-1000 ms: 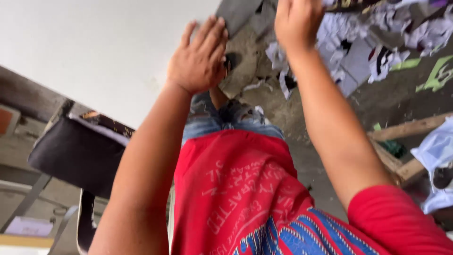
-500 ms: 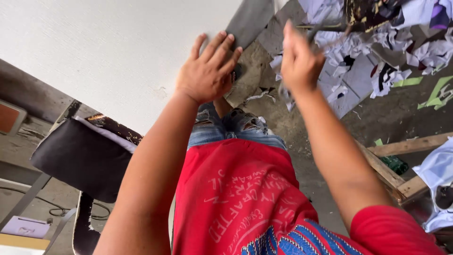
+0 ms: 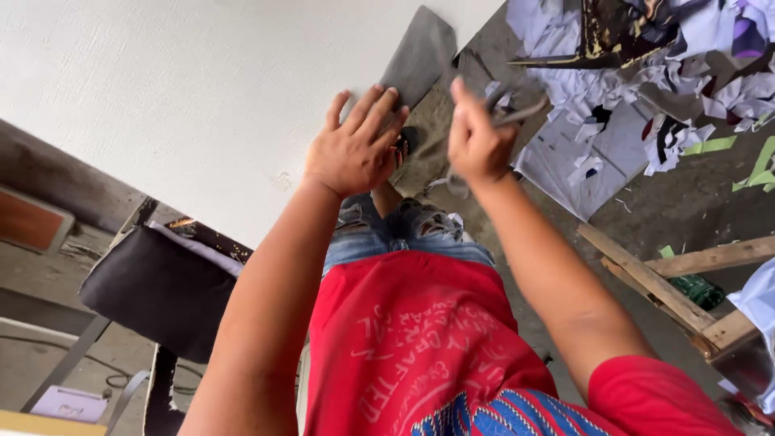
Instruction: The person cuts a large piece of black fabric on a table using shears. They then move to a sewing machine table to trim the edges of a smaller fabric piece. Finally, the person applies oil to the pivot point of the shears.
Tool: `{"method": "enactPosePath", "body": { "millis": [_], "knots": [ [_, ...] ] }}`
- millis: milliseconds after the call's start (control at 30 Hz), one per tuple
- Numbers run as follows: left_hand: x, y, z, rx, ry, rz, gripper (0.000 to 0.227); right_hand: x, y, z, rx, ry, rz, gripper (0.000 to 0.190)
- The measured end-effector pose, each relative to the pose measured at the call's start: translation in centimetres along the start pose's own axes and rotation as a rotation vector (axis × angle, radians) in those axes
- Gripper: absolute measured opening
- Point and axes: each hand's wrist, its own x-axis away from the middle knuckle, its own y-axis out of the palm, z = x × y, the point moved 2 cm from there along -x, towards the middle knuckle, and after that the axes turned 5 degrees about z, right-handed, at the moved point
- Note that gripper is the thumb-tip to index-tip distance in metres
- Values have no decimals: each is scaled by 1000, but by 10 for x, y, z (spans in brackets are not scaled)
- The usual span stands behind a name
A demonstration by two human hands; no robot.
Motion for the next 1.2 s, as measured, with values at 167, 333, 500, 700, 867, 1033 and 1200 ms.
{"method": "enactPosePath", "body": {
  "millis": [167,333,500,700,867,1033,1200],
  "knots": [
    [4,16,1,-34,16,283,54,-1,18,-25,124,-175,130,28],
    [5,11,3,-30,28,268,51,-51,26,28,148,-205,190,25],
    [7,12,2,-34,28,292,54,-2,0,15,115,-172,119,31],
    [1,16,-2,-35,59,307,48,11,29,6,101,-174,91,30],
    [2,9,-3,-30,76,262,48,-44,26,30,76,-193,153,28],
    [9,12,1,-33,67,272,47,25,18,-2,15,-134,51,30],
    [4,1,0,-9,127,114,59,-23,25,32,43,-85,-30,25]
  ]
}}
